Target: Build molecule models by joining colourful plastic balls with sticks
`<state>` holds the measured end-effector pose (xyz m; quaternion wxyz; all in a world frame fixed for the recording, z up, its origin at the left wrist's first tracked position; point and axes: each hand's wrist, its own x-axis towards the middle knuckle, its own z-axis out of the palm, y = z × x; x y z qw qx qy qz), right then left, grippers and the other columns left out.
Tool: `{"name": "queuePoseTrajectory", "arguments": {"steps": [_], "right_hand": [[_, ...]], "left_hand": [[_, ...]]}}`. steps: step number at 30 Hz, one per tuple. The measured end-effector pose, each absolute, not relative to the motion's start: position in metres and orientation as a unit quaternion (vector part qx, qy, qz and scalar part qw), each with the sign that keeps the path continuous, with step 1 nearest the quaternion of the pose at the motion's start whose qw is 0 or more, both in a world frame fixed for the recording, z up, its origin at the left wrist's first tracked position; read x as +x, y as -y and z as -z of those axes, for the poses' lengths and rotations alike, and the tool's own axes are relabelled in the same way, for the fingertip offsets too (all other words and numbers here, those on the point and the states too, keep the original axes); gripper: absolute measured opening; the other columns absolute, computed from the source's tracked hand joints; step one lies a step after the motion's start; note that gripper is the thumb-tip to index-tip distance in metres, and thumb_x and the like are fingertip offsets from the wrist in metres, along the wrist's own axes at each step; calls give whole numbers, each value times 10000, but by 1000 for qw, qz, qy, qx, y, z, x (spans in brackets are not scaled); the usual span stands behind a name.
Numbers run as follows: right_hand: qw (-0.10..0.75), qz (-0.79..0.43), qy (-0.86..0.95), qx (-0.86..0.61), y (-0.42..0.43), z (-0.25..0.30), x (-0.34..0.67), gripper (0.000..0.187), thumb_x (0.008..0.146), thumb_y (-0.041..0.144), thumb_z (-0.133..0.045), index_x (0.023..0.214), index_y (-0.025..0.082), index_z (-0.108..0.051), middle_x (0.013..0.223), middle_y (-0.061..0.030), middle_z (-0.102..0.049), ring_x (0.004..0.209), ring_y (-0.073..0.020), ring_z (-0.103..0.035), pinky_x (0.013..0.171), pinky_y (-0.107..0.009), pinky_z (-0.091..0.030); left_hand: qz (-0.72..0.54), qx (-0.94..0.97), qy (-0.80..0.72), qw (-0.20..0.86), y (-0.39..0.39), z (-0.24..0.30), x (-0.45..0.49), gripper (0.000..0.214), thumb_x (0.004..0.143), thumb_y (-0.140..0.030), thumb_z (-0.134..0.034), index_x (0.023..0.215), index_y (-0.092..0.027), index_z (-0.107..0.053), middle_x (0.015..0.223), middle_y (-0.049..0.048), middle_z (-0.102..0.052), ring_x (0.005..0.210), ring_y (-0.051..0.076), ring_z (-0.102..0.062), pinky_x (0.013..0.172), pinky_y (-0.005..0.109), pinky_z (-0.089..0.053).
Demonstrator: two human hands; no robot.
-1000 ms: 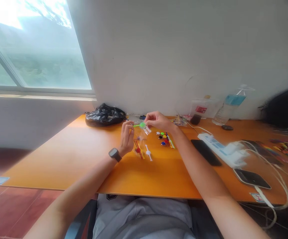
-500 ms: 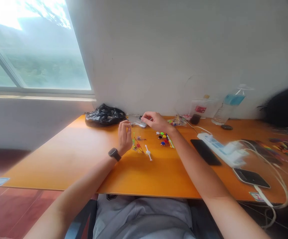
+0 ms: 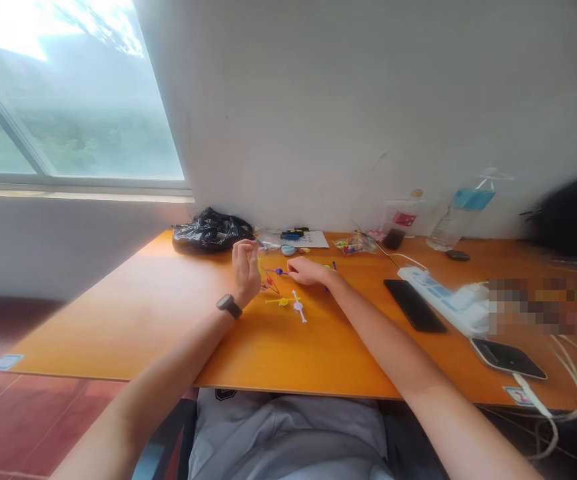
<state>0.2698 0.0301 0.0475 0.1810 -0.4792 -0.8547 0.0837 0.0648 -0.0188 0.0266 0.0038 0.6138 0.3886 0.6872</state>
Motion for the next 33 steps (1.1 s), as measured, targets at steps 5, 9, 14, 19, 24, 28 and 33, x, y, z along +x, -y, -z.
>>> {"name": "queuePoseTrajectory", "arguments": {"steps": [5,9,14,19,24,28,33], "right_hand": [[287,-109,818,-486,-37,-89,284,60,942,187,-514,923,186,-570,852,-34,-655,740,-166,-551,690,-282,-403],[478,-97,769,-413,-20,-127,285,146,991,313,-482,963,200,-569,883,-48,-641,772,-189,-560,721,-305,-427],[443,-64,831,-331,8,-141,270,161,1007,276,-477,968,199,-614,952,-72,-642,845,-204,-567,802,-319,-439],[372,-105,870,-307,14,-125,254,211,986,246,-524,1157,194,-636,1049,-68,-646,806,-179,-572,760,-302,-446],[383,-76,864,-317,17,-121,247,125,968,256,-566,1059,196,-628,1036,-55,-637,781,-163,-551,742,-294,-428],[354,-81,864,-350,18,-125,251,102,941,285,-610,959,194,-653,980,-50,-668,779,-161,-565,726,-290,-418],[137,-218,919,-300,16,-114,255,153,827,357,-747,807,207,-729,813,-12,-724,695,-147,-600,612,-262,-407]], "left_hand": [[-681,618,-393,-6,17,-24,64,160,1065,-296,-394,940,-233,-471,1138,102,-578,1093,249,-561,989,424,-455],[-674,630,-384,-12,18,-21,65,155,1069,-315,-399,961,-236,-476,1143,104,-572,1100,254,-558,994,433,-461],[-666,644,-377,-17,21,-20,68,174,1088,-335,-385,993,-234,-490,1171,111,-566,1117,250,-557,1009,442,-466],[-662,648,-375,-17,22,-20,68,186,1101,-337,-388,1006,-230,-507,1180,107,-569,1126,241,-557,1020,444,-457],[-666,638,-385,-20,19,-20,65,198,1107,-337,-378,1009,-227,-510,1178,110,-579,1125,240,-557,1014,438,-454],[-665,639,-386,-23,18,-21,66,219,1111,-351,-377,988,-227,-510,1171,110,-580,1127,239,-555,1017,437,-454],[-665,638,-387,-25,18,-21,67,242,1117,-381,-366,984,-231,-502,1168,110,-570,1121,242,-549,1008,438,-454]]}}
